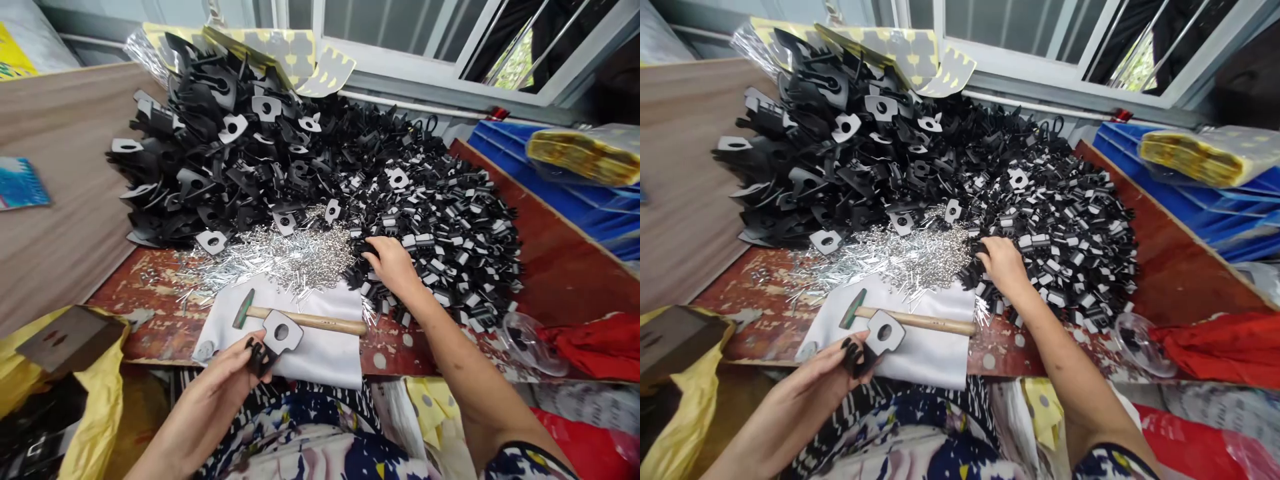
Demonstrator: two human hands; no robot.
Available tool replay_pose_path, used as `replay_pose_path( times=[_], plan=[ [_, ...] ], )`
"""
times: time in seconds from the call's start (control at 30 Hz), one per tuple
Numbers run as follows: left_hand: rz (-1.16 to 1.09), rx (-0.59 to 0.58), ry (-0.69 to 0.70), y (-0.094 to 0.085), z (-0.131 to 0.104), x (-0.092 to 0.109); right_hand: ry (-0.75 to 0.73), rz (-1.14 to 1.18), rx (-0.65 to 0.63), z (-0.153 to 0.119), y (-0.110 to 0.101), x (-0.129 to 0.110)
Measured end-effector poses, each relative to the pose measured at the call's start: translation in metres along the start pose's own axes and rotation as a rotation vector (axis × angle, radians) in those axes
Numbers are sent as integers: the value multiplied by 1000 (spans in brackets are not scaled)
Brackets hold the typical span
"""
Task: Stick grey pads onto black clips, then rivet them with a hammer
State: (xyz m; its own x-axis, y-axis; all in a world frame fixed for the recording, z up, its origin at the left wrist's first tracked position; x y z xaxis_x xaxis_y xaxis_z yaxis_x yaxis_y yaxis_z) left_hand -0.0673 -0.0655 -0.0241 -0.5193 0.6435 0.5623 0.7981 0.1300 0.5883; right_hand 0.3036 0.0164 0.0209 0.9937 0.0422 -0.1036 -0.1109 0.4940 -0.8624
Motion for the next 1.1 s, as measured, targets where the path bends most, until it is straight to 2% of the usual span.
replay_pose_path(
  times=[0.1,0.17,0.23,0.3,0.47,0.53,0.57,0.63,0.73,0.9,1.1],
  plan=[
    [60,26,-20,-4,-2,-5,-19,32,-33,15,16,18],
    [102,-3,0,-2,-3,-6,48,53,44,20,13,22],
    [162,-72,39,2,-2,-4,101,56,167,19,1,15],
    [231,-134,87,7,-1,-3,35,53,229,9,-13,-11],
    [275,-205,163,26,8,-7,-449,229,101,-52,-24,-127],
    [237,-236,173,33,13,-12,-447,347,41,-72,-20,-156],
    [219,-250,177,36,15,-14,-406,391,30,-77,-18,-163],
    [196,-265,173,39,18,-17,-294,425,38,-81,-13,-165],
    [185,-248,156,39,19,-19,-176,415,43,-75,-10,-157],
    [155,-225,205,40,19,-16,-166,500,-35,-73,-12,-163],
    [167,-265,207,40,20,-17,-109,515,-61,-77,-8,-177]
  ],
)
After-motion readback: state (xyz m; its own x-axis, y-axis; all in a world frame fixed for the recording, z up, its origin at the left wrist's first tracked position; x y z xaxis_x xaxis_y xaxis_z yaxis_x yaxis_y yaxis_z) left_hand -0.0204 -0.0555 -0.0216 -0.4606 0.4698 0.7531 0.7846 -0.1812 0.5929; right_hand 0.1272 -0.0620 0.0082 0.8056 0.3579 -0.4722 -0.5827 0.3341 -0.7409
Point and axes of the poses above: each hand's wrist, its own z-axis towards the middle knuckle, its own y-axis out of the palm, x = y × z, the point moved 4 cm from there along z, towards the middle knuckle, and after that the axes turned 11 degrees about -z, right-handed, at the moved point
